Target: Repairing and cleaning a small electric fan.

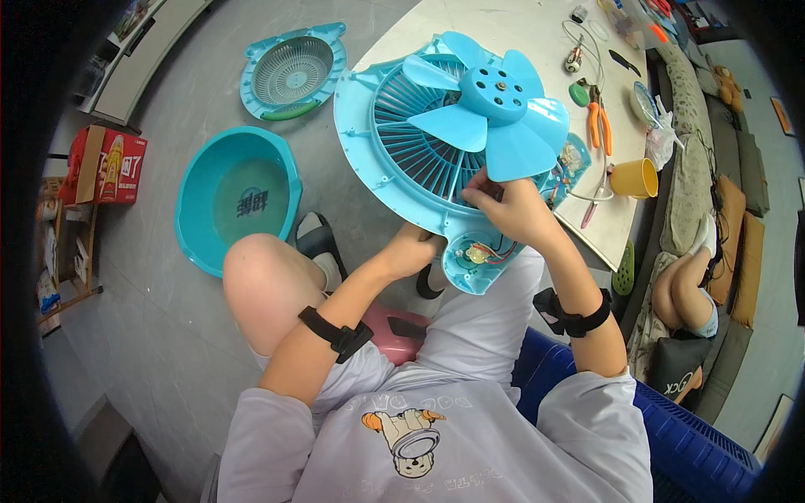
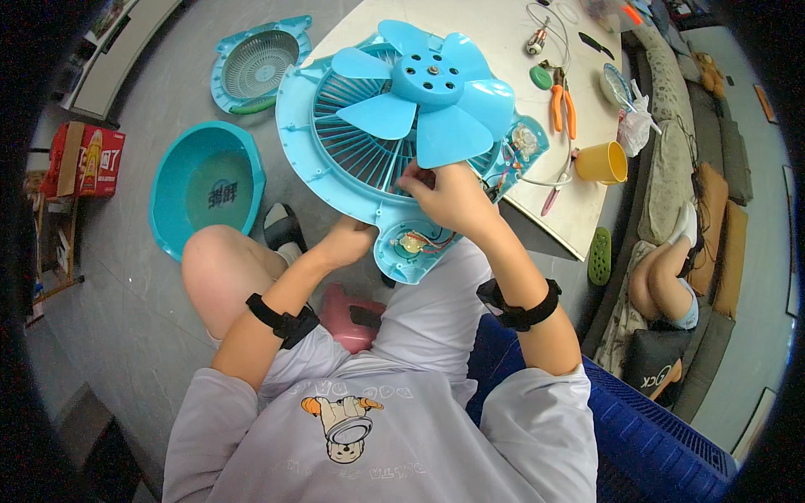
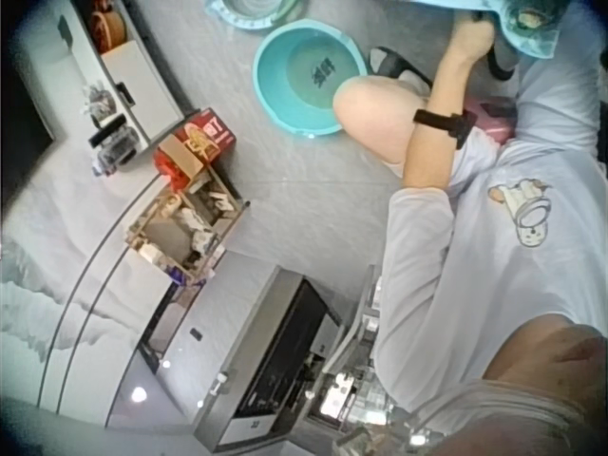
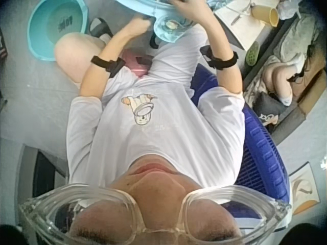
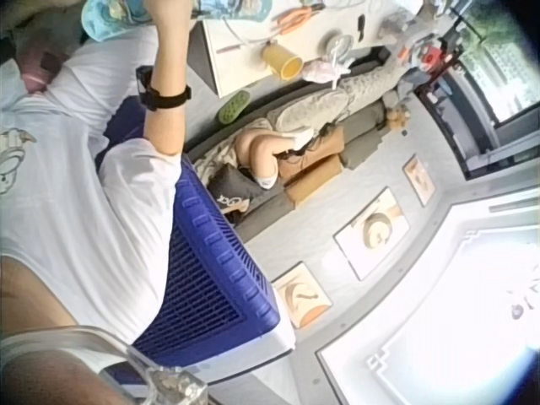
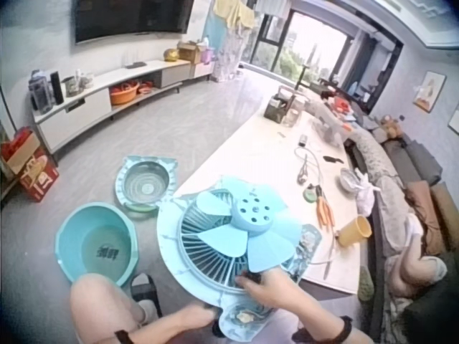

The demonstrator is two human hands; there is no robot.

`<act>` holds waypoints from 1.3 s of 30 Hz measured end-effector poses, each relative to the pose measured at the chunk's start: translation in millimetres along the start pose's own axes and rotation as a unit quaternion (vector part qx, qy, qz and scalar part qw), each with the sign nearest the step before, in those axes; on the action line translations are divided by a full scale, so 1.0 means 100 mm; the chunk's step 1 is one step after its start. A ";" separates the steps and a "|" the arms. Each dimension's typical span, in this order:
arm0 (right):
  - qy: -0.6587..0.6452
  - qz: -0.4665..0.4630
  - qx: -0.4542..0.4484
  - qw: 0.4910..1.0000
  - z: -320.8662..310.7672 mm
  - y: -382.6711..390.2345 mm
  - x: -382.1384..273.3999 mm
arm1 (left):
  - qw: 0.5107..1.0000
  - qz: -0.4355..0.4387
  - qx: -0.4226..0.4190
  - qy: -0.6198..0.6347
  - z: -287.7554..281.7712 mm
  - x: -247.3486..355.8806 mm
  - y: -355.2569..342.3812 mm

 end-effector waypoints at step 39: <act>-0.044 0.061 -0.035 0.997 -0.04 -0.04 0.06 | 0.990 -0.068 0.004 -0.126 -0.01 -0.10 -0.17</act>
Point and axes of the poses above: each hand's wrist, its own y-axis away from the middle knuckle, its own z-axis out of the palm, x = y × z, the point moved 3 cm from there along -y, towards the middle knuckle, and after that the axes turned 13 degrees about -y, right-handed, at the moved point
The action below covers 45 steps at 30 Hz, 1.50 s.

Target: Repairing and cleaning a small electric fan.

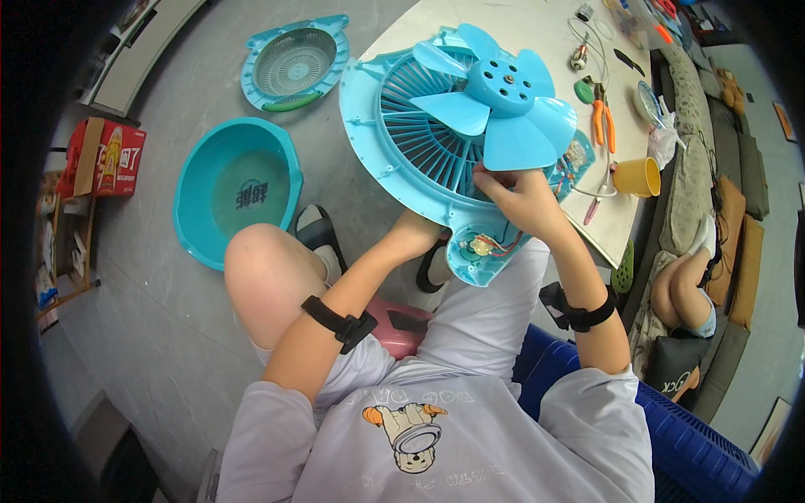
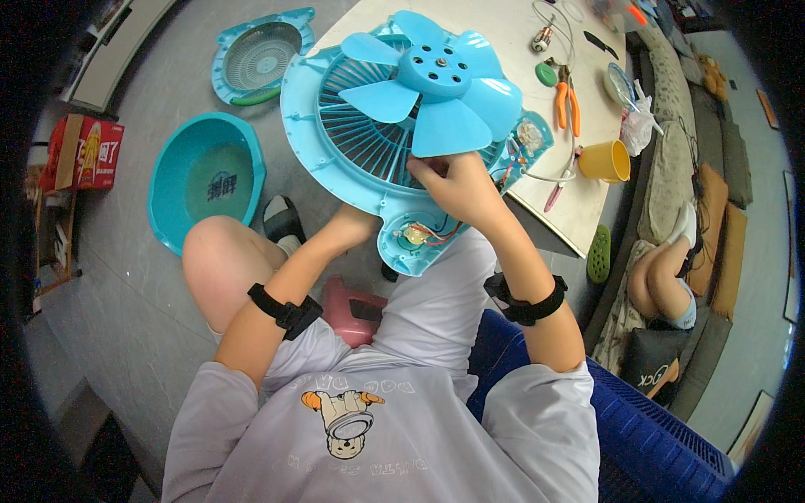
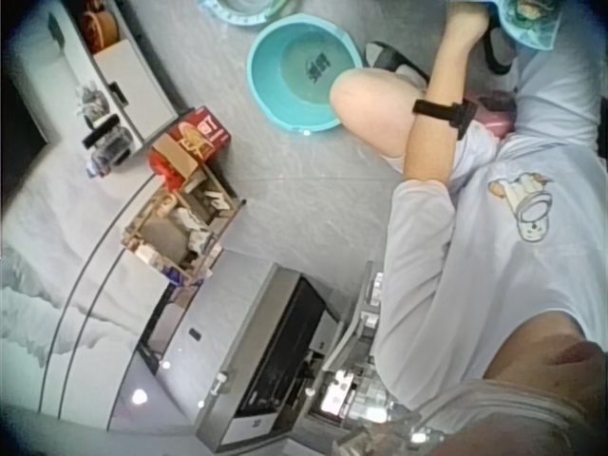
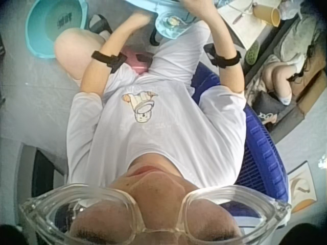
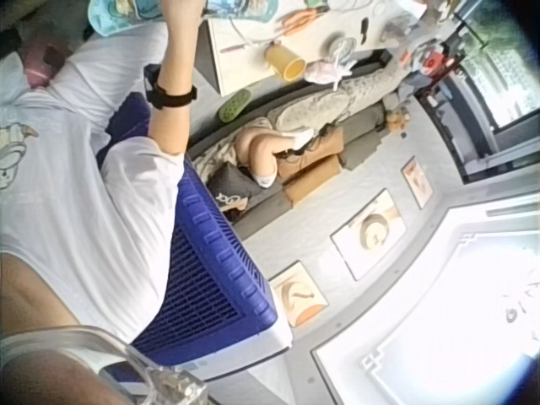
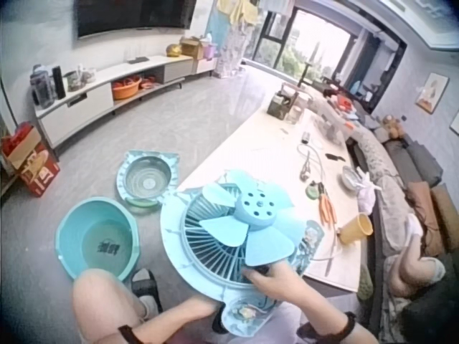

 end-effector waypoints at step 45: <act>0.216 -0.067 0.074 0.971 0.06 -0.18 -0.05 | 0.803 -0.111 -0.047 0.584 0.04 0.00 -0.19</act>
Point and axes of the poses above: each hand's wrist, its own y-axis away from the middle knuckle, its own z-axis out of the palm, x = y × z, the point moved 3 cm from there along -y, towards the middle knuckle, and after that the axes turned 13 degrees about -y, right-handed, at the moved point
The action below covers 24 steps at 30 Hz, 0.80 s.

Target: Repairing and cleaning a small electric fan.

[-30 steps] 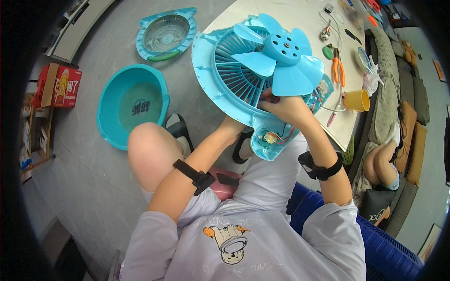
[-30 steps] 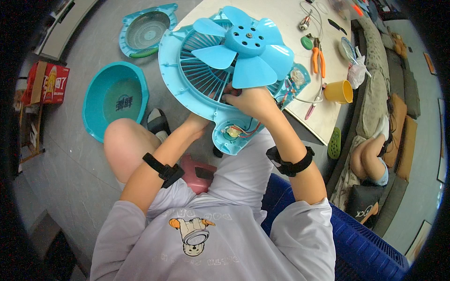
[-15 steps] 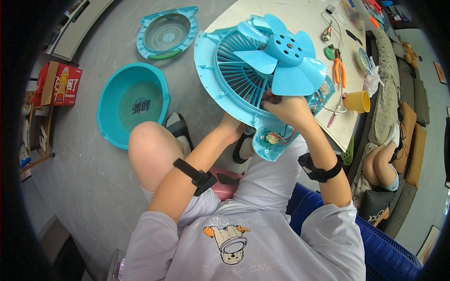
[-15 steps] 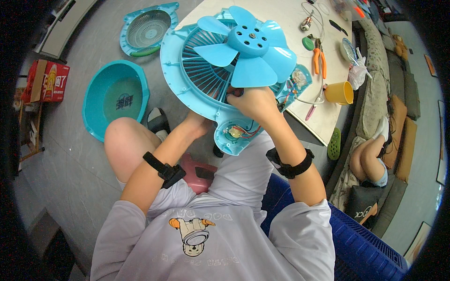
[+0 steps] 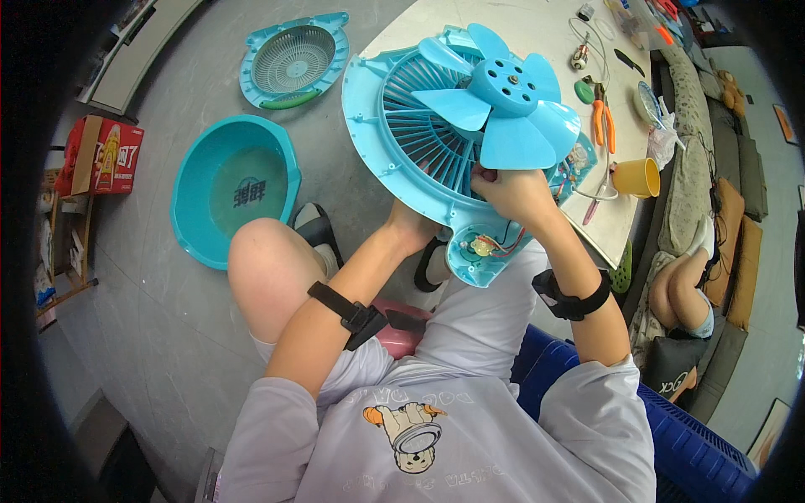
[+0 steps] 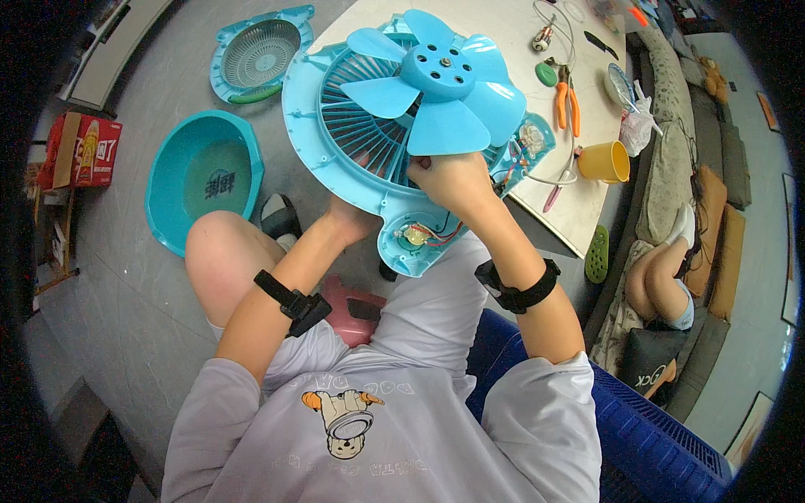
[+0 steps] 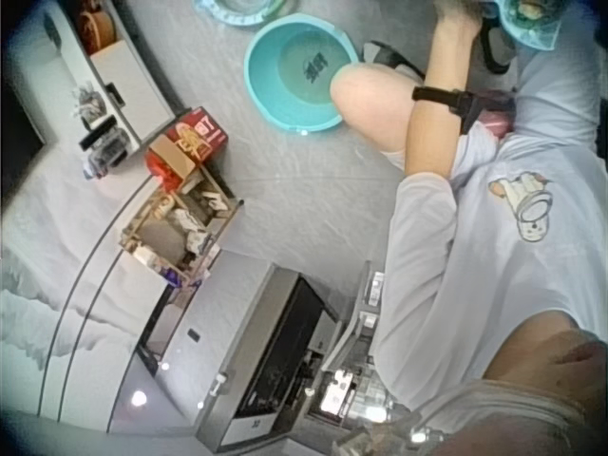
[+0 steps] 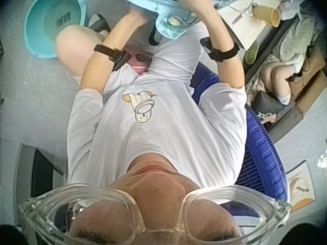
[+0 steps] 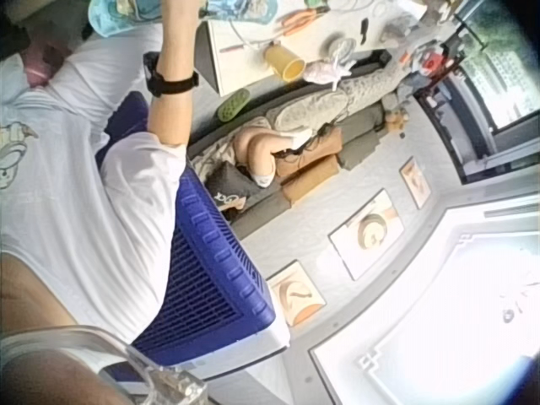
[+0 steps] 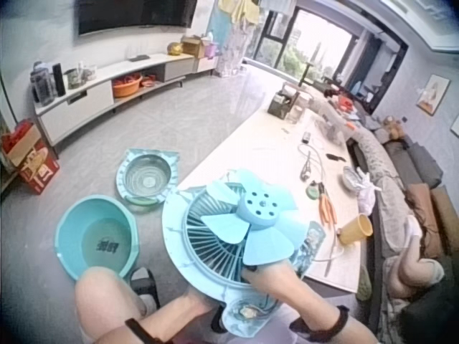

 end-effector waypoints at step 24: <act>-0.066 -0.094 0.124 0.986 -0.06 0.00 0.18 | 0.893 0.085 0.058 -0.437 0.08 0.00 0.05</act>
Point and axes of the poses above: each hand's wrist, its own y-axis away from the middle knuckle, its own z-axis out of the palm, x = y × z, the point moved 3 cm from there along -y, towards the middle knuckle, and after that the axes turned 13 degrees about -y, right-handed, at the moved point
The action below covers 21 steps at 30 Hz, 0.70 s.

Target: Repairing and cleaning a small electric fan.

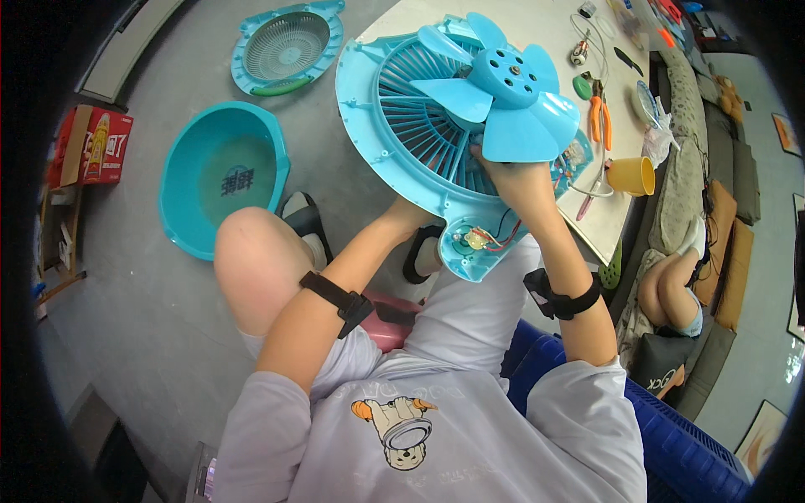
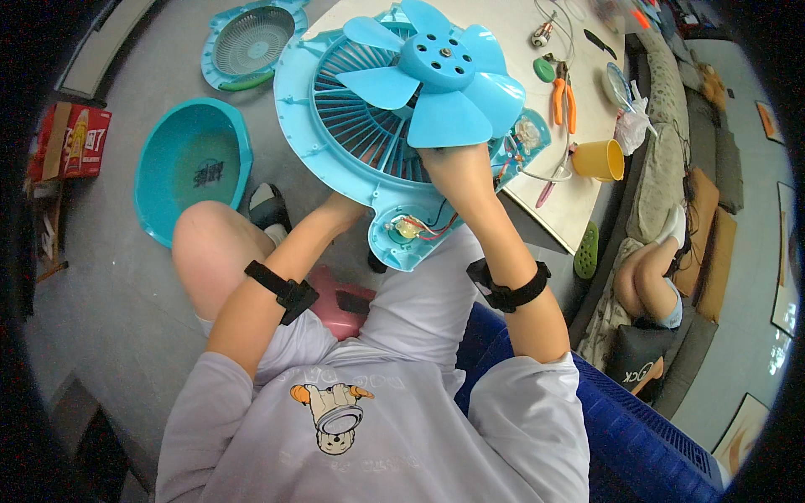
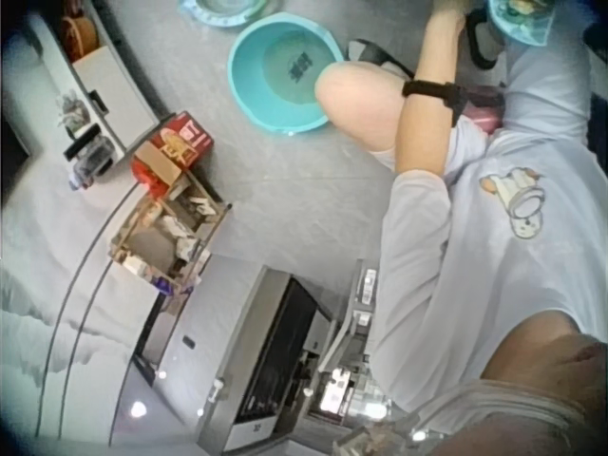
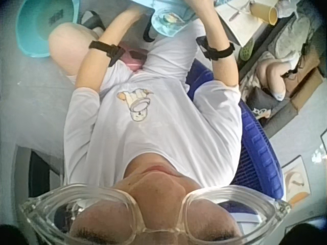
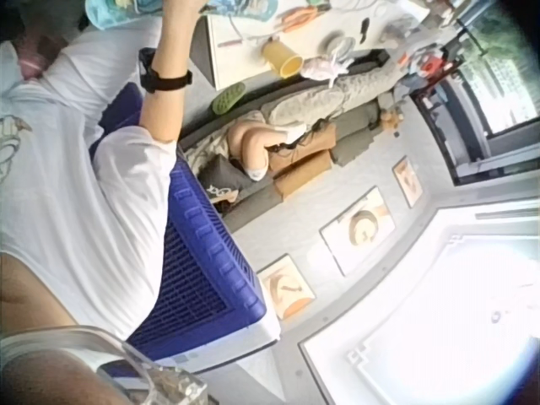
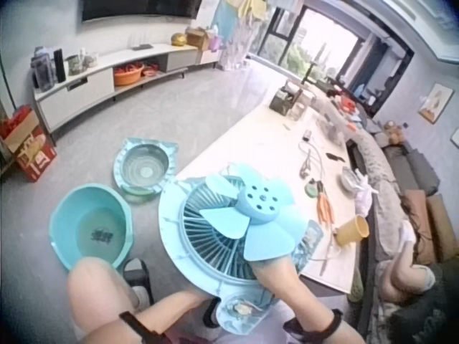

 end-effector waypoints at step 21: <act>-0.163 0.072 0.048 0.983 0.01 0.05 -0.07 | 0.995 0.080 0.025 0.053 0.00 -0.33 -0.20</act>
Point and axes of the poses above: each hand's wrist, its own y-axis away from the middle knuckle, its own z-axis out of the palm, x = y × z, the point moved 3 cm from there along -y, towards the middle knuckle, and after that the axes turned 13 degrees about -y, right-handed, at the moved point
